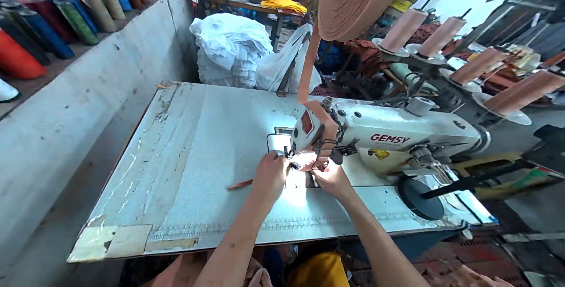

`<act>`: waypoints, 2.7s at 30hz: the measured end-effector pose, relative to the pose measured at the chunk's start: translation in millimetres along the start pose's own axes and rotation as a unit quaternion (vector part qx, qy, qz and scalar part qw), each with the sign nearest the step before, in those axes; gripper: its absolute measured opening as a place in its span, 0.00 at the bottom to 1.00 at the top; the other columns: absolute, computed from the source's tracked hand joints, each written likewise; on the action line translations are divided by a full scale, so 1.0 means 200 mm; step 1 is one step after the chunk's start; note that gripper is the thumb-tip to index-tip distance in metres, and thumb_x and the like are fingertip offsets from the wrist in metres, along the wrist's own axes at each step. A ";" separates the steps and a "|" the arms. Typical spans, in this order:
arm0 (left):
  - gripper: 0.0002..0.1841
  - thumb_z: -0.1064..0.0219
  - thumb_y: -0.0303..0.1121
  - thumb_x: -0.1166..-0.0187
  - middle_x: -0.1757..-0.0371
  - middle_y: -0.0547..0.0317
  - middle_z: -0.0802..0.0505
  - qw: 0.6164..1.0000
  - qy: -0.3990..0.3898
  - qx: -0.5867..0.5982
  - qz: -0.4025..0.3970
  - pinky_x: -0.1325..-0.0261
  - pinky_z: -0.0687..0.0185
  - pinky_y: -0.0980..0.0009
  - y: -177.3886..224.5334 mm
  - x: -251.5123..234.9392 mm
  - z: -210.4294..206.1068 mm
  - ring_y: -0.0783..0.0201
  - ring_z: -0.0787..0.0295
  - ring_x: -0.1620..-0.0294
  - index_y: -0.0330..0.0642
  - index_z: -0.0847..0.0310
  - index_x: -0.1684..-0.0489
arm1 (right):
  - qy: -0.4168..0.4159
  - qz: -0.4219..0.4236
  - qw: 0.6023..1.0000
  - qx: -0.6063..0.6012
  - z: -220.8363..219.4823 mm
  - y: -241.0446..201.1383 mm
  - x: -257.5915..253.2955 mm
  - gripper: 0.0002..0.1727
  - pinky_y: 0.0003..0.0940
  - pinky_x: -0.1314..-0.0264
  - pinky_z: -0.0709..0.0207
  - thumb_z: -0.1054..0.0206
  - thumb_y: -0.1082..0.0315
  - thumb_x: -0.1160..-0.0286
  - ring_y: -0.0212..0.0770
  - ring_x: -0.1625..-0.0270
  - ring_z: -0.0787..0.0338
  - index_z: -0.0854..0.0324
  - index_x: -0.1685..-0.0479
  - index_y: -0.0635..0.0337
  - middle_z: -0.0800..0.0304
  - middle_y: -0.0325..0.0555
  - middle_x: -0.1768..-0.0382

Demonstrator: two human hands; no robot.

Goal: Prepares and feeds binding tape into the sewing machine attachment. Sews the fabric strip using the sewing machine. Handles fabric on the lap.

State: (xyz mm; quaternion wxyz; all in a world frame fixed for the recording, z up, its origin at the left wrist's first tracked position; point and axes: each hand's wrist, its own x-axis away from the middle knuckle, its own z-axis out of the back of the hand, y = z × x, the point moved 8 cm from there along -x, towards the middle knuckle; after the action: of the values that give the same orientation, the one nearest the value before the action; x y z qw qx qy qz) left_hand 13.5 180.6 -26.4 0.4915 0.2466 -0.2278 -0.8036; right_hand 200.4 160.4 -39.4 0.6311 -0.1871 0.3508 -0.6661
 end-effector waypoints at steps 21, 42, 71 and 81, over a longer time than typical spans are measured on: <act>0.18 0.37 0.45 0.13 0.56 0.55 0.09 0.979 0.009 0.201 0.037 0.47 0.16 0.69 -0.21 0.21 0.26 0.68 0.12 0.57 0.36 0.12 0.52 | -0.034 -0.113 0.993 0.026 0.12 0.02 0.19 0.11 0.40 0.61 0.23 0.29 0.62 0.22 0.36 0.69 0.18 0.14 0.62 0.63 0.16 0.43 0.72; 0.13 0.33 0.32 0.17 0.55 0.57 0.04 0.967 0.058 0.247 -0.002 0.62 0.11 0.75 -0.19 0.13 0.37 0.76 0.08 0.65 0.31 0.16 0.43 | 0.030 -0.131 0.982 -0.135 0.24 0.24 0.38 0.18 0.33 0.68 0.24 0.34 0.51 0.18 0.31 0.75 0.20 0.13 0.59 0.57 0.18 0.37 0.76; 0.15 0.29 0.37 0.23 0.59 0.59 0.06 0.965 0.096 0.243 -0.025 0.49 0.12 0.76 -0.06 -0.08 0.05 0.73 0.08 0.59 0.36 0.17 0.47 | -0.030 -0.280 0.859 -0.427 -0.06 -0.01 0.14 0.19 0.22 0.82 0.29 0.59 0.63 0.04 0.29 0.83 0.24 0.23 0.53 0.62 0.16 0.41 0.75; 0.17 0.26 0.35 0.27 0.60 0.57 0.05 0.961 0.177 0.198 -0.073 0.47 0.11 0.71 -0.02 -0.06 0.06 0.68 0.06 0.58 0.34 0.17 0.47 | 0.012 -0.198 0.879 -0.434 -0.13 -0.04 0.02 0.08 0.20 0.77 0.28 0.43 0.80 0.17 0.27 0.79 0.22 0.21 0.49 0.65 0.12 0.43 0.70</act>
State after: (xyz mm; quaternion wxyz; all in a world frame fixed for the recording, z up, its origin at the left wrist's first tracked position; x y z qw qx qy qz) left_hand 7.4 195.5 -16.9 0.4050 0.4931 -0.2732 -0.7198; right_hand 176.2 161.2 -51.6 0.3376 -0.4994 0.5679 -0.5605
